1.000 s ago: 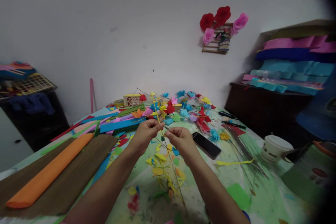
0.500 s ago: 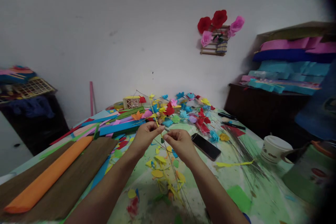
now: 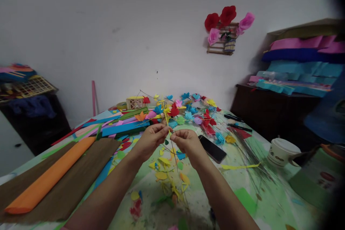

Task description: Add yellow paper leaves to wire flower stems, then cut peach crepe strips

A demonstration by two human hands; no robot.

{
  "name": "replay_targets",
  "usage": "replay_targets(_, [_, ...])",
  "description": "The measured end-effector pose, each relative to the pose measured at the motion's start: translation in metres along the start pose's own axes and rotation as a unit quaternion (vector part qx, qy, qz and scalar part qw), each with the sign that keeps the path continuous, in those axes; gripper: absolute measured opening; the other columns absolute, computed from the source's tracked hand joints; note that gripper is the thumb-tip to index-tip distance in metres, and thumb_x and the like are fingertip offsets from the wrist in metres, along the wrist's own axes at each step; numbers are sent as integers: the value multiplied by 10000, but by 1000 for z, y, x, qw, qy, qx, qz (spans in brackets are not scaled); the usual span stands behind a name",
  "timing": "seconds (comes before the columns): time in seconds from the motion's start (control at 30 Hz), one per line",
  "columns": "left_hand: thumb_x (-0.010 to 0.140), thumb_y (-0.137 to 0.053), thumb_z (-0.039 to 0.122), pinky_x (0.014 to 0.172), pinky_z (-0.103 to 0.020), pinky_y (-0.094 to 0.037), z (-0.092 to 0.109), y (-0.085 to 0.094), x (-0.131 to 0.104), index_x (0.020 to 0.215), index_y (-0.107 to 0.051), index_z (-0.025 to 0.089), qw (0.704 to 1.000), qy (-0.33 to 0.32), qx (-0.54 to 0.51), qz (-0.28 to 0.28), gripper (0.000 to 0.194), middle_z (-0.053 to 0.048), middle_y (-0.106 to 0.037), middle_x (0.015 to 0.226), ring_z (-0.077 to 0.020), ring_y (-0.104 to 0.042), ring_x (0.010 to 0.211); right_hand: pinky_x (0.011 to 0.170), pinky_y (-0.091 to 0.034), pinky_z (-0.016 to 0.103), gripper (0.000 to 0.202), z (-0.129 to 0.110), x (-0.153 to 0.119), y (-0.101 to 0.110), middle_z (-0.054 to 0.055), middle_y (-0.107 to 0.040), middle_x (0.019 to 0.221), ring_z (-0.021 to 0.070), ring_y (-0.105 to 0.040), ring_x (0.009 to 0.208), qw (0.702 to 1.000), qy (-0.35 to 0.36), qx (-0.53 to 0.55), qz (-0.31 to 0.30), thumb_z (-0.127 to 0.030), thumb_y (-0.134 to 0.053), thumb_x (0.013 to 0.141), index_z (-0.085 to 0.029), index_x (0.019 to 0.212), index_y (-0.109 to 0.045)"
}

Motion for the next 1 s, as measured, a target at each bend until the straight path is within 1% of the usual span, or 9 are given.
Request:
replay_targets(0.17, [634, -739, 410, 468, -205, -221, -1, 6, 1, 636, -570, 142, 999, 4, 9, 32, 317, 59, -383, 521, -57, -287, 472, 451, -218, 228, 235, -3, 0, 0, -46, -440, 490, 71, -307, 460, 997, 39, -60, 18, -373, -644, 638, -144, 613, -597])
replay_targets(0.27, [653, -718, 411, 461, -207, -207, 1, 11, 2, 617, -558, 145, 997, -17, 55, 58, 312, 66, -379, 509, -55, -272, 466, 455, -232, 230, 231, -3, 0, 0, -44, -435, 495, 77, -322, 464, 991, 63, -117, 31, -367, -602, 668, -142, 617, -596])
replay_targets(0.37, [669, -705, 395, 457, -210, -205, 7, 15, 1, 609, -565, 146, 987, -48, 120, 92, 293, 60, -406, 523, -61, -287, 480, 438, -210, 228, 216, -3, 0, 2, -48, -422, 479, 76, -307, 446, 982, 66, -170, 49, -349, -579, 684, -144, 618, -594])
replay_targets(0.47, [663, -715, 388, 466, -209, -222, 13, 15, -2, 590, -567, 142, 979, -72, 155, 112, 297, 52, -423, 535, -64, -311, 500, 431, -195, 226, 208, -6, -1, 4, -48, -423, 473, 73, -303, 439, 981, 63, -176, 56, -336, -575, 686, -149, 597, -576])
replay_targets(0.53, [675, -703, 417, 471, -206, -233, 12, 10, -2, 619, -585, 142, 985, -65, 132, 87, 304, 46, -440, 550, -63, -313, 500, 431, -186, 224, 218, -5, -1, 2, -61, -396, 461, 65, -278, 431, 991, 50, -119, 34, -352, -598, 674, -153, 594, -562])
replay_targets(0.63, [709, -664, 455, 482, -202, -258, 5, -3, -2, 728, -632, 143, 997, -34, 66, 16, 314, 32, -474, 595, -63, -324, 502, 420, -143, 225, 272, -2, -1, -3, -94, -320, 419, 50, -203, 407, 1000, 17, -8, -8, -399, -652, 645, -162, 579, -534])
replay_targets(0.7, [708, -668, 450, 489, -202, -270, 3, -8, -2, 743, -642, 138, 999, -19, 27, -8, 315, 25, -473, 603, -63, -333, 506, 415, -121, 229, 291, -2, -1, -4, -101, -308, 402, 45, -178, 399, 1000, 7, 22, -11, -413, -680, 625, -160, 580, -544])
replay_targets(0.83, [653, -726, 416, 470, -195, -239, 0, -4, -3, 676, -625, 127, 1000, 12, -19, 10, 307, 39, -420, 545, -56, -319, 489, 415, -122, 232, 291, -2, -1, -2, -94, -342, 407, 46, -196, 403, 1000, 6, 6, 2, -417, -692, 606, -139, 649, -614])
replay_targets(1.0, [615, -757, 413, 435, -205, -147, -1, 2, -2, 571, -534, 133, 999, 32, -15, 30, 361, 69, -341, 480, -41, -245, 446, 427, -147, 230, 278, -3, -2, -1, -86, -344, 428, 52, -224, 422, 1000, 12, -18, 11, -407, -659, 619, -134, 624, -607])
Point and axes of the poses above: each hand's wrist, its own x-axis towards the middle knuckle, its own y-axis out of the back of the hand, z = x × y, the point moved 8 cm from there along x, towards the middle knuckle
